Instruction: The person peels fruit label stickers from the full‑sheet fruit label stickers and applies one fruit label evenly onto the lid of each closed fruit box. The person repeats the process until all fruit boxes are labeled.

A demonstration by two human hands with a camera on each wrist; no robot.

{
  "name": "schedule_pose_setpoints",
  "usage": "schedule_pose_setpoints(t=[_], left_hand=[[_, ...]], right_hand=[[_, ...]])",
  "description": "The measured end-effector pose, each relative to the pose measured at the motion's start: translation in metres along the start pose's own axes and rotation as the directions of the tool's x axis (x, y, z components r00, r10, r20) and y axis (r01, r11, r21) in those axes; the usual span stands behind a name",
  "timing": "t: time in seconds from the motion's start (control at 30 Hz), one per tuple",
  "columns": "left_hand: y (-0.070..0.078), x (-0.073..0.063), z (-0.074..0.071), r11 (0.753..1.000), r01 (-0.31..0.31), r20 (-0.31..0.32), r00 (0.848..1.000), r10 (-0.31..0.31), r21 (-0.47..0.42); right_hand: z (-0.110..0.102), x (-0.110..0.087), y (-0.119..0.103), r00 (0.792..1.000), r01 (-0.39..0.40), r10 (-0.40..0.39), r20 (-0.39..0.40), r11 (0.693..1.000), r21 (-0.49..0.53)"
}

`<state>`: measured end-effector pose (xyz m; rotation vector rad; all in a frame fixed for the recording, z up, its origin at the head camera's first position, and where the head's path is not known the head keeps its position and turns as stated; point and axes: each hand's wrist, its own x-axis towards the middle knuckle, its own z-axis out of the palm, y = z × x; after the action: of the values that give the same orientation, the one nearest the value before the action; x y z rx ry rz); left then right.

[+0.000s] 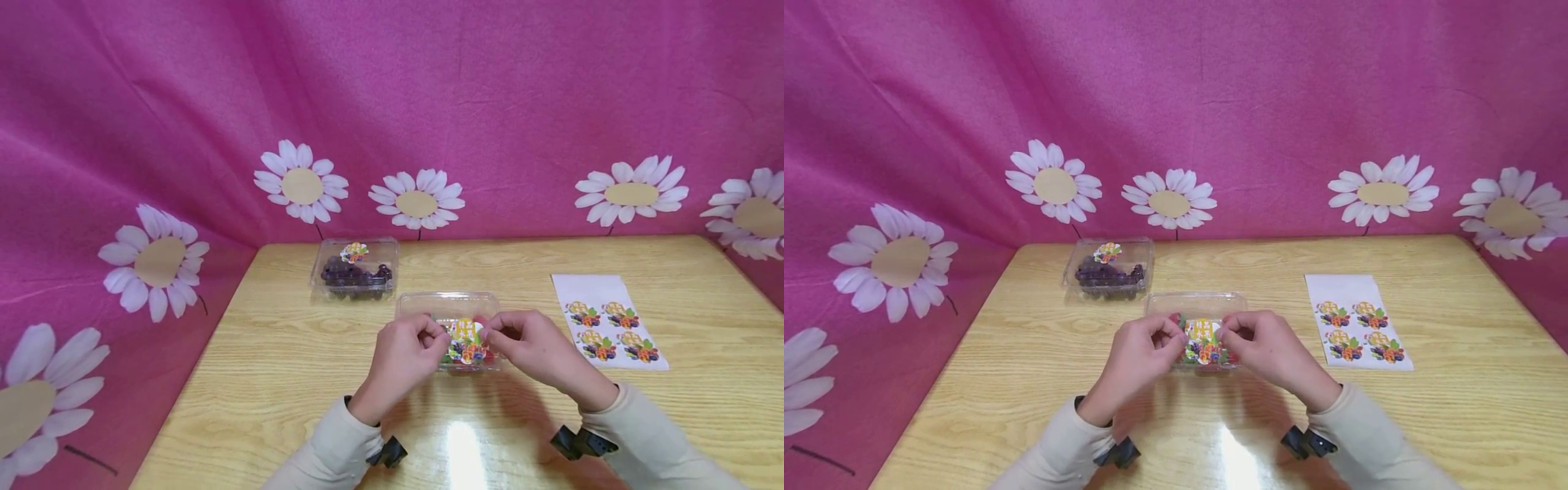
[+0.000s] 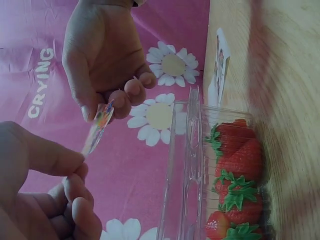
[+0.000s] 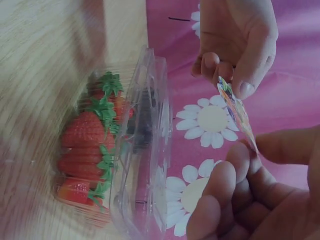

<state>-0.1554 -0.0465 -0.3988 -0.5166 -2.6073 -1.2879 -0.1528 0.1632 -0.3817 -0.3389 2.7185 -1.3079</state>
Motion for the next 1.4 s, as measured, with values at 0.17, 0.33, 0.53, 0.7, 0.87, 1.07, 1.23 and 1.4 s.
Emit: schedule_pose_setpoints(t=[0.17, 0.33, 0.53, 0.7, 0.87, 1.07, 1.23, 1.4], left_hand=[[0.001, 0.0, -0.001, 0.999, 0.032, 0.047, 0.998, -0.034, 0.042], [0.001, 0.001, -0.001, 0.996, 0.056, 0.062, 0.996, -0.06, 0.075], [0.004, 0.002, -0.002, 0.977, 0.056, 0.024, 0.998, -0.063, 0.204], [0.006, 0.007, -0.006, 0.967, 0.047, 0.037, 0.998, -0.058, 0.25], [0.006, 0.013, -0.011, 0.973, 0.064, 0.07, 0.994, -0.081, 0.22], [0.003, 0.024, -0.014, 0.971, 0.025, 0.094, 0.994, -0.049, 0.24], [0.0, 0.035, -0.015, 0.959, 0.043, 0.128, 0.988, -0.082, 0.281], [-0.002, 0.043, -0.014, 0.933, 0.105, 0.169, 0.971, -0.172, 0.343]], right_hand=[[0.003, 0.002, 0.0, 1.0, -0.02, 0.021, 0.021, 1.0, -0.012], [0.003, 0.004, -0.002, 0.999, -0.032, 0.033, 0.032, 0.999, -0.026], [0.003, 0.007, -0.004, 0.999, 0.003, 0.001, 0.053, 0.997, -0.079], [0.002, 0.012, -0.008, 0.999, 0.002, 0.004, 0.048, 0.992, -0.126], [0.001, 0.019, -0.011, 0.998, -0.006, 0.015, 0.059, 0.991, -0.137], [-0.003, 0.03, -0.013, 0.997, 0.011, 0.003, 0.079, 0.984, -0.177], [-0.006, 0.043, -0.014, 0.994, 0.009, 0.014, 0.104, 0.976, -0.217], [-0.003, 0.052, -0.017, 0.986, 0.001, 0.046, 0.159, 0.96, -0.282]])
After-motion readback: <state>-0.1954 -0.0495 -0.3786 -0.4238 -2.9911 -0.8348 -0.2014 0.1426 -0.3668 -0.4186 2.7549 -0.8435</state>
